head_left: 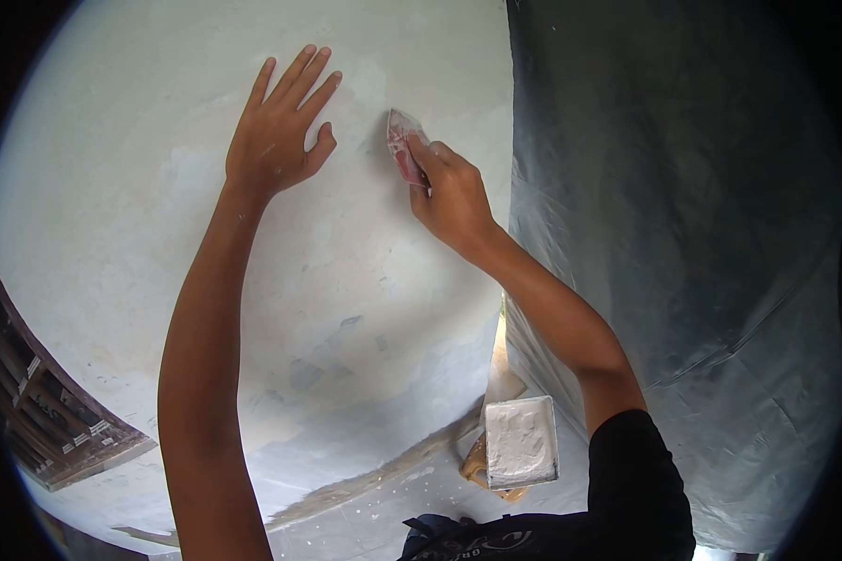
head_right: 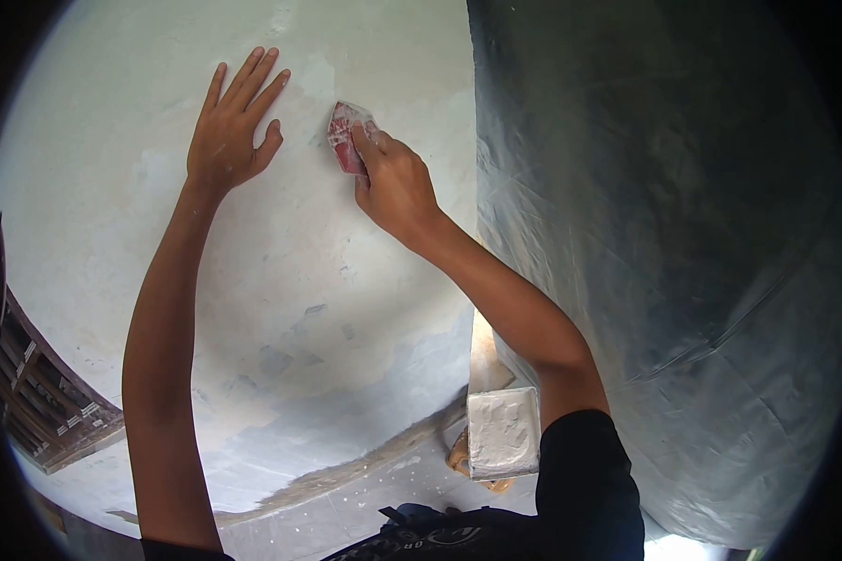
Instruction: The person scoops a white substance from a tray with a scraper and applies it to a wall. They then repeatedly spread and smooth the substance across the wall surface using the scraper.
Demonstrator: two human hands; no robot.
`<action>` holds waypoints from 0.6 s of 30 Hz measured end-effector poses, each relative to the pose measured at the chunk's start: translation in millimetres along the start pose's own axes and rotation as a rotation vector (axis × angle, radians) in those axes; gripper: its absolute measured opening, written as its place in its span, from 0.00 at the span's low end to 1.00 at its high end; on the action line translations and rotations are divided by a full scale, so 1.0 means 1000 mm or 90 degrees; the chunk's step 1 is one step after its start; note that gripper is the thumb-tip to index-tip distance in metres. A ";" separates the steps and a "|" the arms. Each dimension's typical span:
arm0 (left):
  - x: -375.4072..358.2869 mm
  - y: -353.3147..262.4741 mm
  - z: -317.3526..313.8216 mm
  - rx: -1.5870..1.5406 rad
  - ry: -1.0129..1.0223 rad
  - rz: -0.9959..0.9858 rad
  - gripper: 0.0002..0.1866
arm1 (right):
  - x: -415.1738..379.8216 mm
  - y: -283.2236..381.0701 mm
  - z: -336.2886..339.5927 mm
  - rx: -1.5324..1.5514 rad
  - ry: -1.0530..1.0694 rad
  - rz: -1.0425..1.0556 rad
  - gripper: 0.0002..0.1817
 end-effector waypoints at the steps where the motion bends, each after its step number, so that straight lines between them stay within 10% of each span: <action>1: -0.001 0.000 -0.001 0.000 -0.002 -0.002 0.33 | 0.014 -0.001 0.007 0.003 -0.055 -0.004 0.33; 6: -0.001 -0.001 0.000 0.004 0.003 0.001 0.32 | 0.082 -0.036 0.011 -0.110 -0.221 0.016 0.30; 18: 0.000 -0.001 -0.001 -0.004 -0.012 0.002 0.32 | 0.012 0.004 0.005 0.000 -0.042 -0.003 0.33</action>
Point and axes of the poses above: each hand's wrist, its own x-axis towards the middle knuckle, its own z-axis out of the back of the hand, y = z × x, the point moved 3 cm from there along x, towards the middle knuckle, and after that the axes turned 12 degrees about -y, right-handed, at the moved point
